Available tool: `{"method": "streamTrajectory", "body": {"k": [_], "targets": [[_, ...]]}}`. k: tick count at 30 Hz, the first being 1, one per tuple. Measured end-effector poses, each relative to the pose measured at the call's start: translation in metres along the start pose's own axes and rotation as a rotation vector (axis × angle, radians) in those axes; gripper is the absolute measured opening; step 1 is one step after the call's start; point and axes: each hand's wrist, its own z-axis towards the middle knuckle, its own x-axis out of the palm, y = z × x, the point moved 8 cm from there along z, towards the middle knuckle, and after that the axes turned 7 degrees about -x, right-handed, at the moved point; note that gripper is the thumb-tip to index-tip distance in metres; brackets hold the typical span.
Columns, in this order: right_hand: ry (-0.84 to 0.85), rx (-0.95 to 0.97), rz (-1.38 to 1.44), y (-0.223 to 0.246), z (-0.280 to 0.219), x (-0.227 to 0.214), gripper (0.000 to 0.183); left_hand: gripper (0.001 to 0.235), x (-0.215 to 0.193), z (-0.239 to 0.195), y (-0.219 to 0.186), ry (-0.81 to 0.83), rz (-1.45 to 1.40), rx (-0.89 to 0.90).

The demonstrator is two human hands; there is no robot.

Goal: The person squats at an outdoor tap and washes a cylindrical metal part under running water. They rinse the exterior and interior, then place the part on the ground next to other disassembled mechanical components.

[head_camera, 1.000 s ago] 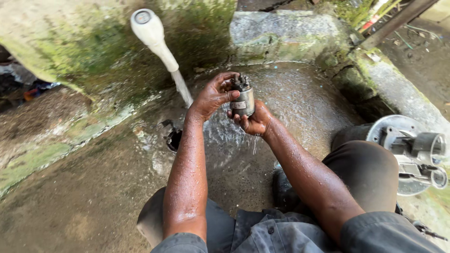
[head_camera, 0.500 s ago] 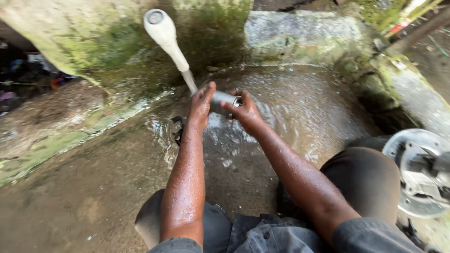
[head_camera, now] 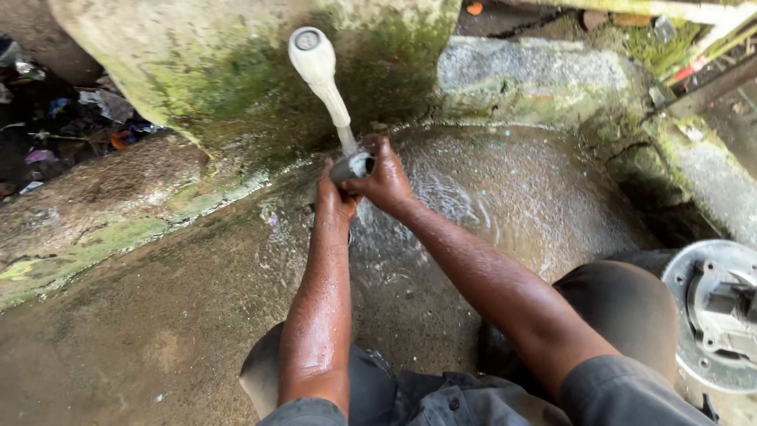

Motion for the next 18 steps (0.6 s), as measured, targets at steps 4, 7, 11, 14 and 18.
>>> {"method": "streamTrajectory", "body": {"k": [4, 7, 11, 14, 18], "targets": [[0.022, 0.045, -0.116, 0.002, 0.020, 0.019, 0.098, 0.057, -0.029, 0.013, 0.002, -0.081, -0.220, 0.020], [-0.021, 0.095, -0.024, -0.003, 0.026, 0.019, 0.100, 0.052, -0.030, 0.015, 0.001, -0.121, -0.286, 0.029], [-0.093, 0.016, -0.068, -0.006, 0.021, 0.001, 0.103, 0.054, 0.001, 0.011, 0.004, -0.054, -0.258, 0.013], [0.030, 0.042, 0.058, -0.011, 0.024, -0.011, 0.097, 0.061, 0.030, -0.007, -0.012, 0.023, -0.197, 0.022], [0.472, 0.220, 0.047, -0.021, 0.012, -0.034, 0.103, 0.061, 0.053, -0.058, -0.062, 0.029, 0.232, 0.369]]}}
